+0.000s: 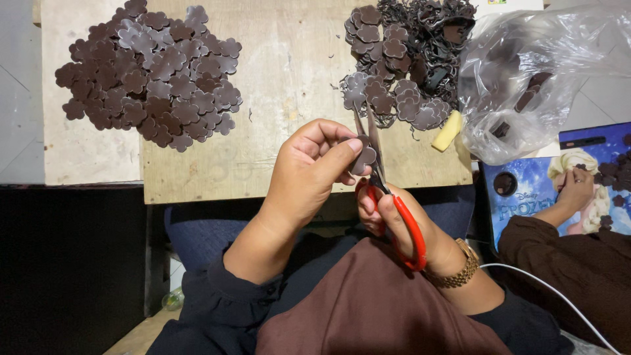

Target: The person uses red-handled scissors to trim the edges of small brown flower-shaped pieces one at a time. Each trimmed piece is placed into a growing pile on the wooden table while scraps accumulate nearby.

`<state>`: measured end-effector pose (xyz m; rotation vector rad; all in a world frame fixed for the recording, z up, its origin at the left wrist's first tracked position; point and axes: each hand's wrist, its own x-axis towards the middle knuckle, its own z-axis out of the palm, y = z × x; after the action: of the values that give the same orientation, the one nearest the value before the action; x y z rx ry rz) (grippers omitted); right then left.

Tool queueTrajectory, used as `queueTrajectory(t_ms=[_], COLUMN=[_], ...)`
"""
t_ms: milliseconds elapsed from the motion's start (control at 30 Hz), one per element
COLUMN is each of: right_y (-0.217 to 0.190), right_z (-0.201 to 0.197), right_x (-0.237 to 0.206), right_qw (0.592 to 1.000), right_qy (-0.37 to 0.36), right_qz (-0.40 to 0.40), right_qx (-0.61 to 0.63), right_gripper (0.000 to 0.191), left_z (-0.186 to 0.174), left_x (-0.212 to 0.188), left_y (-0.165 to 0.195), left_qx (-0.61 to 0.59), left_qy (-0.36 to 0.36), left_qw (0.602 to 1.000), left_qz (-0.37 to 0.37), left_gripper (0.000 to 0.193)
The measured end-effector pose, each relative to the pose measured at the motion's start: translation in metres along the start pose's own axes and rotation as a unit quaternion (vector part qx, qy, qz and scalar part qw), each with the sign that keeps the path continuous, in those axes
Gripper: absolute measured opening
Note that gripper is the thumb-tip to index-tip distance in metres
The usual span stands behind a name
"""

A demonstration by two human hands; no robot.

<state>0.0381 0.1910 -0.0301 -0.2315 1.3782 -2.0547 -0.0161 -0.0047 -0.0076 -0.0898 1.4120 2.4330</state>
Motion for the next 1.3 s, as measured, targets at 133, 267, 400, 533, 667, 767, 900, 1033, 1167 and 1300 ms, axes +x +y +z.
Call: queueTrajectory(t_ms=[133,267,400,533,667,767,900,1033,1167,1300], right_y=[0.000,-0.001,-0.001,0.000,0.003,0.005,0.006,0.008,0.009,0.006], right_z=[-0.004,-0.006,-0.007,-0.009,-0.012,-0.015,-0.018,-0.022,-0.017,-0.012], right_x=[0.001,0.002,0.002,0.001,0.000,0.000,-0.001,-0.005,-0.008,-0.003], right_qw=[1.000,1.000,0.999,0.999,0.998,0.997,0.999,0.999,0.996,0.995], right_qy=[-0.001,-0.002,0.006,0.011,0.029,0.041,0.034,0.006,0.006,0.001], right_qz=[0.003,0.012,0.016,0.027,0.041,0.044,0.024,0.010,0.008,0.002], right_qx=[-0.009,-0.025,-0.045,-0.039,-0.031,-0.039,-0.031,-0.030,-0.087,-0.105], right_gripper=[0.051,0.051,0.052,0.053,0.054,0.054,0.054,0.054,0.057,0.061], left_z=[-0.001,-0.003,-0.005,-0.006,-0.008,-0.007,-0.005,0.003,0.000,-0.002], left_x=[0.001,0.003,0.005,0.006,0.007,0.008,0.009,0.006,-0.001,0.000], left_y=[0.002,0.000,-0.001,-0.004,-0.007,-0.010,-0.012,-0.018,-0.016,-0.011], left_qx=[0.010,0.029,0.027,0.019,0.009,-0.011,0.009,0.020,0.078,0.077], left_qy=[-0.003,-0.015,-0.005,0.001,-0.005,-0.016,-0.017,-0.007,0.019,0.026], left_qw=[1.000,0.999,0.999,0.999,0.999,0.998,0.997,0.997,0.995,0.994], left_qz=[0.007,0.038,0.041,0.046,0.047,0.062,0.070,0.074,0.060,0.067], left_gripper=[0.013,0.015,0.017,0.020,0.019,0.019,0.020,0.025,0.029,0.029])
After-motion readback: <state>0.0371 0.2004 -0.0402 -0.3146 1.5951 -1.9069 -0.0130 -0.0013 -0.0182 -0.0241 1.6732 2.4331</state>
